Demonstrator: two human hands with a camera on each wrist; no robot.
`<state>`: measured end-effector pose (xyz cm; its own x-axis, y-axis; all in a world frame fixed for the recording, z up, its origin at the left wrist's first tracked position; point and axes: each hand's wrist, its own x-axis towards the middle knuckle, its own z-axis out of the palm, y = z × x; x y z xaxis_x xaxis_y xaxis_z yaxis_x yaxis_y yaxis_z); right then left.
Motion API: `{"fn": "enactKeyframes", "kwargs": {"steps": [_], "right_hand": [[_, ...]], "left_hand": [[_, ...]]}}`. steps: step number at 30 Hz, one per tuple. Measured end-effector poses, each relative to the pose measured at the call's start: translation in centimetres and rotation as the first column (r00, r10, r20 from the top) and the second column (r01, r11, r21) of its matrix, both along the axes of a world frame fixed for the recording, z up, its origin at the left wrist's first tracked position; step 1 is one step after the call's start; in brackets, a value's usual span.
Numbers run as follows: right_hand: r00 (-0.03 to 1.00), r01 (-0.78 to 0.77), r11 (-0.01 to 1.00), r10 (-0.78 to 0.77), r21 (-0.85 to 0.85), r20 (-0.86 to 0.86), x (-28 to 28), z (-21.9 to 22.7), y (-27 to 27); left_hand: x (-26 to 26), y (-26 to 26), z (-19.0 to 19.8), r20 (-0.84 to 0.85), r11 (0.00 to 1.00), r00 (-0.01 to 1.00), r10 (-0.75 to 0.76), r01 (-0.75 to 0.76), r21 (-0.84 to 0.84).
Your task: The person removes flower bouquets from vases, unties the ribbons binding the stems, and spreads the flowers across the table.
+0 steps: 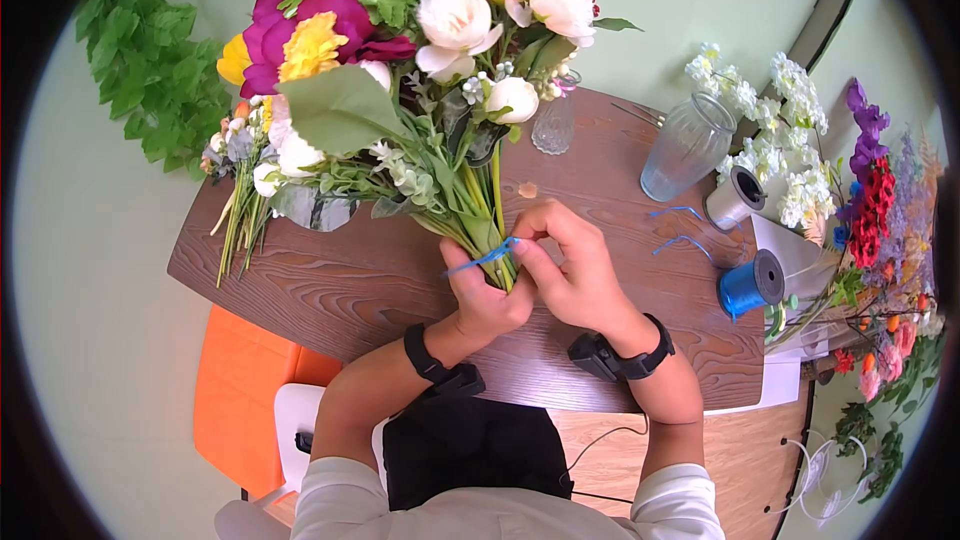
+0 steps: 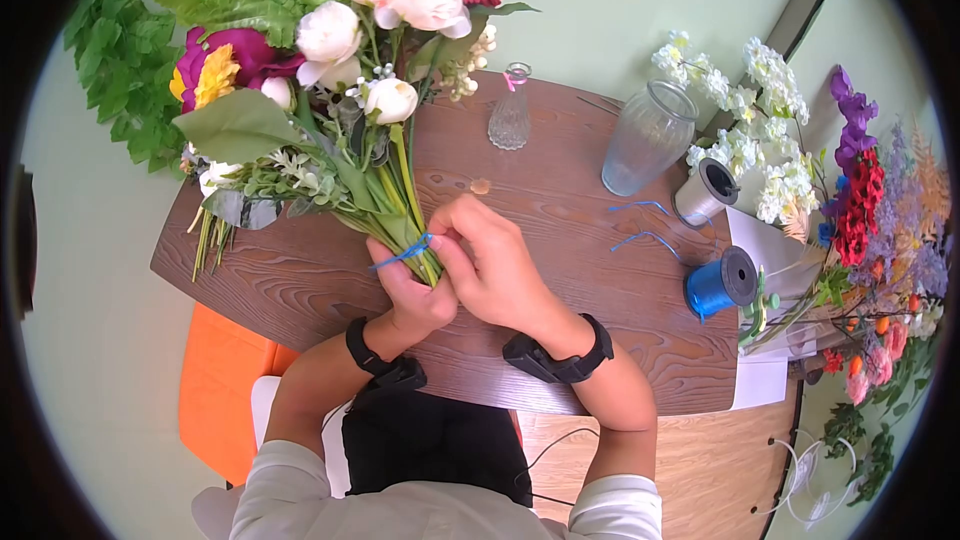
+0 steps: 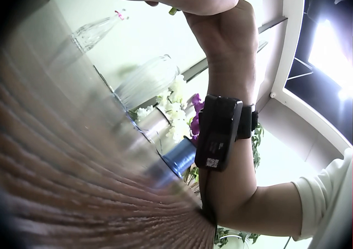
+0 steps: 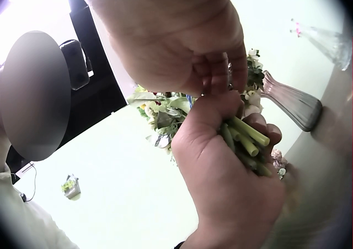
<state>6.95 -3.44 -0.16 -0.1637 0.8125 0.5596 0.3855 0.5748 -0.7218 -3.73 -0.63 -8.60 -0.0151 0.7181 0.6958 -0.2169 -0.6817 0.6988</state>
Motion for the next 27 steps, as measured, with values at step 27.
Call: {"fn": "enactKeyframes", "kwargs": {"steps": [27], "right_hand": [[0.947,0.319,0.925,-0.300,0.206,-0.115,0.4,1.0,-0.2]], "left_hand": [[-0.1,-0.2,-0.3,0.038,0.996,0.999,-0.023,0.026,-0.082]]}}
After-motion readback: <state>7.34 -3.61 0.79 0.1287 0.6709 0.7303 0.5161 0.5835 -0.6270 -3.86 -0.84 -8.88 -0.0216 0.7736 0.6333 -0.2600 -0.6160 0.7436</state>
